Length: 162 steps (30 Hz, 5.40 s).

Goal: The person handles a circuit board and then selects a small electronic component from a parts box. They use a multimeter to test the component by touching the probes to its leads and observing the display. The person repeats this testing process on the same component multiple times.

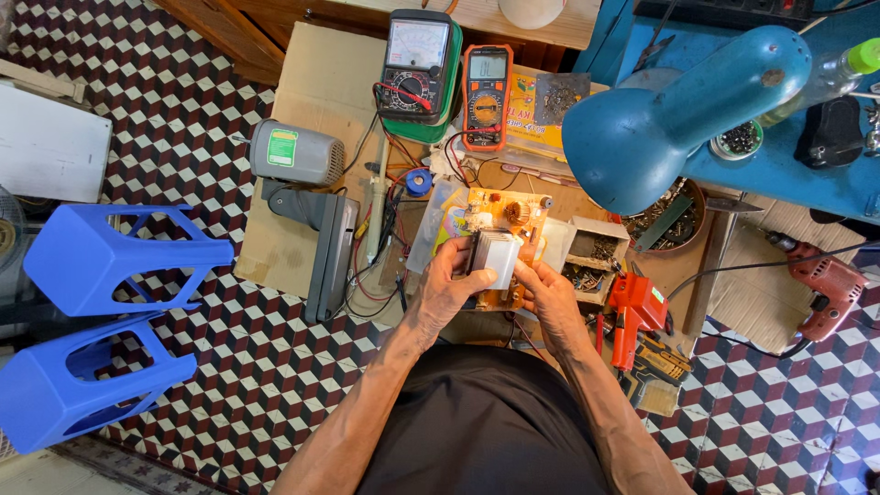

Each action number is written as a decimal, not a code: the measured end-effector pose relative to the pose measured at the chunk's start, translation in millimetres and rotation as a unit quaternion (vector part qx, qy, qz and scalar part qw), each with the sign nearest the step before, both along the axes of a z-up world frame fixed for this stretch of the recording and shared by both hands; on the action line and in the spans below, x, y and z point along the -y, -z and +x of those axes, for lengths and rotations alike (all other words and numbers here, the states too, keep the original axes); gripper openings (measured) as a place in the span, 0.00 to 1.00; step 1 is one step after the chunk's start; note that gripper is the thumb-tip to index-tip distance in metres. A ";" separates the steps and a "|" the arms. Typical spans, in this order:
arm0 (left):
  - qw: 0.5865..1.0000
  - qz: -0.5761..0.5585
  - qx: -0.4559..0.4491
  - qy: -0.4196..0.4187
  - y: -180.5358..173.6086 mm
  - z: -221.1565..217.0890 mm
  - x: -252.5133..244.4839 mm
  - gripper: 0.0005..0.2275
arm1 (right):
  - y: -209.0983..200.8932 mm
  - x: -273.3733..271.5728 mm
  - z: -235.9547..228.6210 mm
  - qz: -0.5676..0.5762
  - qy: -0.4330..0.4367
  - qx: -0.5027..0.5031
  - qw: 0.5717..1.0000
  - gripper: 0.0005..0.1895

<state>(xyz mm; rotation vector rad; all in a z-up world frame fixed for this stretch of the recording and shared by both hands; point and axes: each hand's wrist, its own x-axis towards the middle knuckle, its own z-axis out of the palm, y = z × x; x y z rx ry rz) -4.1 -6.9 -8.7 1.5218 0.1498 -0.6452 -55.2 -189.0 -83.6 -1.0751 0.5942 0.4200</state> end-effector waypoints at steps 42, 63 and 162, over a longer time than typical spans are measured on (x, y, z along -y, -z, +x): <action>0.690 0.387 0.580 0.191 -17.7 23.1 -20.0 0.28 | -51.5 16.6 20.5 -0.084 0.077 0.189 0.975 0.14; 0.656 0.370 0.630 0.191 40.6 23.4 -23.7 0.21 | 22.3 3.7 -19.8 0.041 0.182 0.045 0.981 0.17; 0.976 -0.013 -0.072 -0.205 73.6 -76.5 -40.6 0.23 | -70.6 50.2 -107.9 -0.251 0.195 0.098 0.943 0.13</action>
